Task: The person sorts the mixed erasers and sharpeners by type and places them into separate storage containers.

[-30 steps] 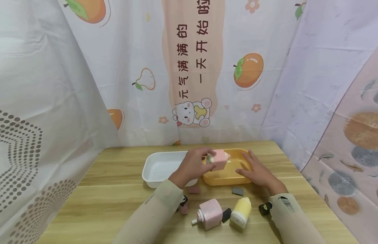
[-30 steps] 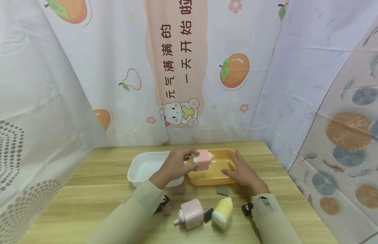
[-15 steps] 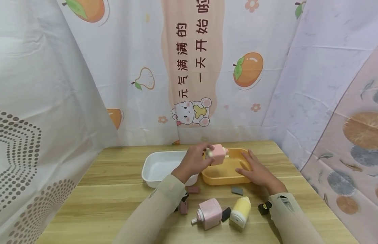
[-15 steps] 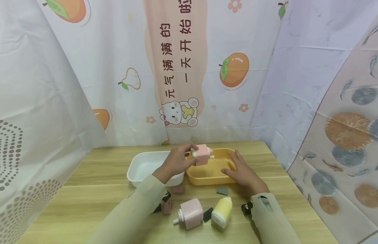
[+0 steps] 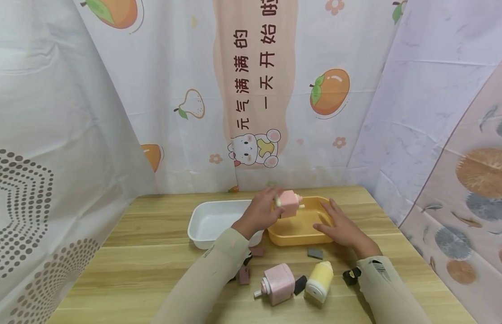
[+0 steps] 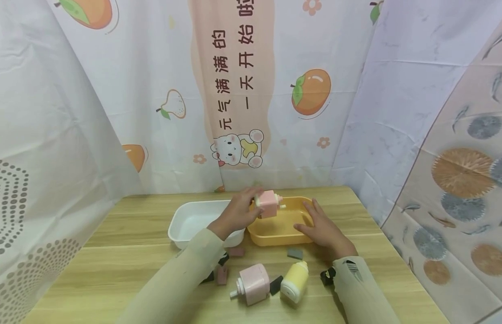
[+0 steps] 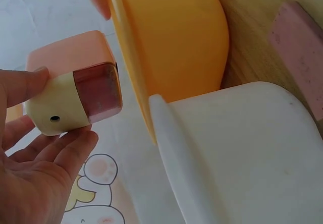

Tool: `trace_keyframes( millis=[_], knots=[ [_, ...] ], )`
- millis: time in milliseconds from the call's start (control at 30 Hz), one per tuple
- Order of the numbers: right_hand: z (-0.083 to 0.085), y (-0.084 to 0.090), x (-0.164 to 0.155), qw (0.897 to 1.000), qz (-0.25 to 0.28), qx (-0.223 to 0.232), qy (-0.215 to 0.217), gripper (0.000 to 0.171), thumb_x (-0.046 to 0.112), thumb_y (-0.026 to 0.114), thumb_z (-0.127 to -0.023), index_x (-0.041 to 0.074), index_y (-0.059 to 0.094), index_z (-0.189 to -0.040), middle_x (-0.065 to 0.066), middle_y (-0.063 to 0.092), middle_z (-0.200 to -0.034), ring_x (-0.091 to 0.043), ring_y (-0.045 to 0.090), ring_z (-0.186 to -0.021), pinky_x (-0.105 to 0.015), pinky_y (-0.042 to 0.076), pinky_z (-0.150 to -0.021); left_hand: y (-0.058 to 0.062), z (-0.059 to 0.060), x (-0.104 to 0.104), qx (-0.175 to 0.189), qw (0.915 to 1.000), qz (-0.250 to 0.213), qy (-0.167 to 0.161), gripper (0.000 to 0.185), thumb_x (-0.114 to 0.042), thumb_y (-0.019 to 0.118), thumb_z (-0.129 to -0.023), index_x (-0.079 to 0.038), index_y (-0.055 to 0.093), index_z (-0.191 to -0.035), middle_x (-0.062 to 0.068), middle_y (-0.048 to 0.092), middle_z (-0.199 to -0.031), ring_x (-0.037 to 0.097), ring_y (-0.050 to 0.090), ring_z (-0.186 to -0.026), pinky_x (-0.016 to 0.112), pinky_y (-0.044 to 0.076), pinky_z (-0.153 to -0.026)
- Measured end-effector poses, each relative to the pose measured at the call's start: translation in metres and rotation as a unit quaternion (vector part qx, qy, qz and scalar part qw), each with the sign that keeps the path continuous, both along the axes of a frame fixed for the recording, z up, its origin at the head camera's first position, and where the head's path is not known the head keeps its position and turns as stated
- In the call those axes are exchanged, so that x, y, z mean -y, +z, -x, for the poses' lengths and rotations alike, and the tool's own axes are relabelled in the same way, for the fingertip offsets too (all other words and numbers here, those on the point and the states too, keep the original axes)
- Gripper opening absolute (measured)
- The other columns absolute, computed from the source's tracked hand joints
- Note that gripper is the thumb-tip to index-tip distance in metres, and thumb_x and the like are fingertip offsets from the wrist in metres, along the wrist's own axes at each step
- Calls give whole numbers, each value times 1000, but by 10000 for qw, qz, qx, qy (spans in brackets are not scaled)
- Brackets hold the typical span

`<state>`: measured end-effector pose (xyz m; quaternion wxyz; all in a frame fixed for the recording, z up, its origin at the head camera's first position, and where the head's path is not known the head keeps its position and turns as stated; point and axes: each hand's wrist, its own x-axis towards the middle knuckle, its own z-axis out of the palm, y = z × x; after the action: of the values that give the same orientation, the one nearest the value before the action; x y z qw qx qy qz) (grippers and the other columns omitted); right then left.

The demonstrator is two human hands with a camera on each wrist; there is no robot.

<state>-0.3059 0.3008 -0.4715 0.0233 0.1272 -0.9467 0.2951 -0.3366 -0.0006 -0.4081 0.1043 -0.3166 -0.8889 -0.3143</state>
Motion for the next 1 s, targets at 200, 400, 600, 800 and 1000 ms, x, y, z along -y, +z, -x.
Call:
trace_keyframes(
  millis=[200, 400, 600, 800, 1000],
  knots=[
    [0, -2, -1, 10000, 14, 14, -18, 98, 60, 63, -96, 9, 18, -166, -27, -1, -172, -58, 14, -152, -76, 24, -114, -1, 3, -2, -31, 9998, 201, -10, 55, -18, 72, -98, -11, 52, -149, 7, 56, -150, 25, 53, -139, 41, 45, -116],
    [2, -3, -1, 10000, 20, 6, -29, 98, 61, 63, -96, 10, 17, -167, -26, -1, -172, -58, 15, -152, -76, 24, -114, -4, 7, -5, 174, 9995, 269, 38, 53, -15, 70, -99, -13, 53, -149, 5, 56, -149, 24, 53, -139, 40, 45, -115],
    [3, -4, -1, 10000, 42, -8, -41, 98, 61, 63, -96, 10, 18, -167, -25, -2, -172, -57, 15, -153, -76, 24, -115, -6, 13, -6, 436, 9985, 259, 220, 55, -16, 69, -100, -17, 50, -151, 4, 53, -152, 23, 51, -142, 42, 43, -117],
    [3, -2, -2, 10000, 8, -3, -29, 98, 60, 63, -97, 8, 17, -166, -26, -2, -172, -58, 15, -152, -76, 24, -114, -9, 16, -9, 520, 9976, 367, 263, 62, -15, 70, -99, -17, 44, -156, 8, 49, -154, 25, 51, -141, 42, 43, -117],
    [3, -2, -2, 10000, -22, 19, -34, 98, 61, 62, -97, 8, 18, -166, -26, -2, -172, -58, 15, -152, -76, 25, -114, -15, 20, -12, 704, 9949, 589, 407, 70, -14, 71, -99, -21, 37, -160, 6, 44, -155, 22, 53, -137, 40, 43, -117]
  ],
)
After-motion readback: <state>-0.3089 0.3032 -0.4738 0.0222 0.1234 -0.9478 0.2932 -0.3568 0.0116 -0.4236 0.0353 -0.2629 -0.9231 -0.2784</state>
